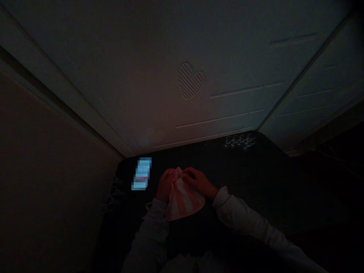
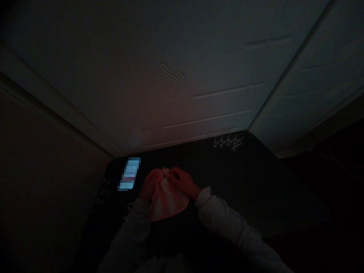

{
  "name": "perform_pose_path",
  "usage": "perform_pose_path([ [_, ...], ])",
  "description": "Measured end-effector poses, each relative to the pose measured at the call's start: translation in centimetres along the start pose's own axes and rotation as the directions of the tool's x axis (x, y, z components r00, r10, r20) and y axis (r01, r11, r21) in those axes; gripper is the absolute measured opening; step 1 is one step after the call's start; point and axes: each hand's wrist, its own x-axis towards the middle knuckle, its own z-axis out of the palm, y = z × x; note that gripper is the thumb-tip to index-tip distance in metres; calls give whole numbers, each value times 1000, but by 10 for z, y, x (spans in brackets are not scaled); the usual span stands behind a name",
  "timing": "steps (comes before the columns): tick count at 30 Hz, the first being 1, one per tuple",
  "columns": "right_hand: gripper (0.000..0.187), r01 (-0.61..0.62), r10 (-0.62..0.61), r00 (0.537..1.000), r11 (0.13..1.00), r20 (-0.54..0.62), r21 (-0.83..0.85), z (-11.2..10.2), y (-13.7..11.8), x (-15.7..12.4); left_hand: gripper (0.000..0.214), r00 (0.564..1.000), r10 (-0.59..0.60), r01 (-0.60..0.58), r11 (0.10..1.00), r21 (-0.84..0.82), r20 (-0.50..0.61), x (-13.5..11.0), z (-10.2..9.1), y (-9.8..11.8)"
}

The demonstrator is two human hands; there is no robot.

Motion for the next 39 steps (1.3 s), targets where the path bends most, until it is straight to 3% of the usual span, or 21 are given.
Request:
perform_pose_path([
  [10, 21, 1, -1, 1000, 1000, -6, -18, -1, -4, -1, 24, 1000, 4, -3, 1000, 22, -28, -5, 2, 12],
  [21, 21, -1, 1, 1000, 1000, -1, -28, 0, 0, 0, 27, 1000, 11, -11, 999, -37, 10, 1, 0, -2],
  [39, 22, -4, 4, 1000, 1000, -5, -24, 0, 0, 0, 28, 1000, -6, 6, 1000, -10, 3, 2, -2, -2],
])
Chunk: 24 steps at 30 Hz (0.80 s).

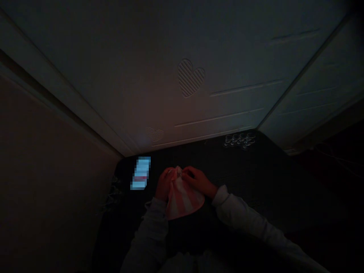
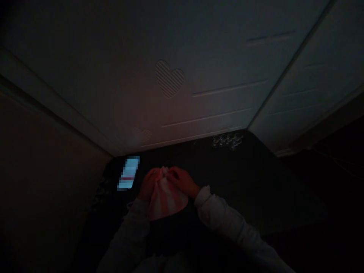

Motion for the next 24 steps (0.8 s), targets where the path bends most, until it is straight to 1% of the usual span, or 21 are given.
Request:
perform_pose_path([
  [5, 21, -3, 3, 1000, 1000, -6, -19, 0, -1, 0, 26, 1000, 21, -21, 999, 25, 5, 0, -1, -1],
  [10, 22, 3, -3, 1000, 1000, -12, -2, 1, 2, 1, 26, 999, 21, -20, 999, -37, 40, 0, 0, -3],
  [14, 22, 2, -2, 1000, 1000, 1, 8, 1, 1, 0, 25, 999, 11, -10, 999, -32, 30, -1, 0, 1],
  [17, 22, 1, -1, 1000, 1000, 5, 3, 0, 0, 0, 24, 999, 25, -24, 1000, -17, 26, -1, 1, 3],
  [19, 22, 5, -5, 1000, 1000, 3, 2, 0, 1, 0, 25, 999, 33, -33, 999, -8, 22, -1, 1, 3],
  [24, 22, 3, -3, 1000, 1000, -5, 0, 1, 4, 1, 29, 1000, 13, -12, 1000, -27, 25, -1, 1, 1],
])
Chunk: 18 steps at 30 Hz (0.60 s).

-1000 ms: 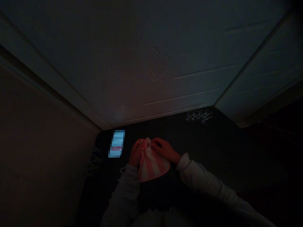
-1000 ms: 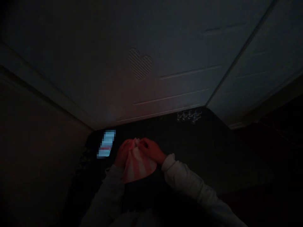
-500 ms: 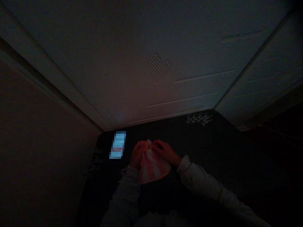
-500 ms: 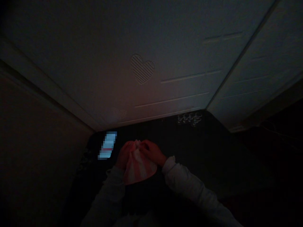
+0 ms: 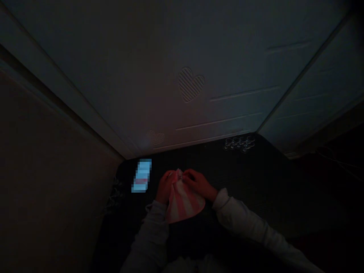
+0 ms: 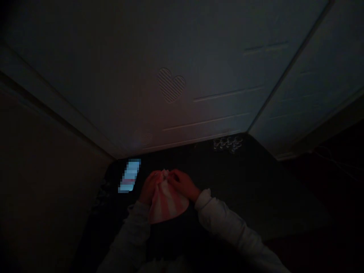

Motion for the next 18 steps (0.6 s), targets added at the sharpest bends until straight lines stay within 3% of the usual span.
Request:
perform_pose_path([
  [18, 21, -1, 1, 1000, 1000, 8, 12, -1, -3, -1, 26, 999, 6, -5, 1000, 27, -36, -3, 1, 9],
])
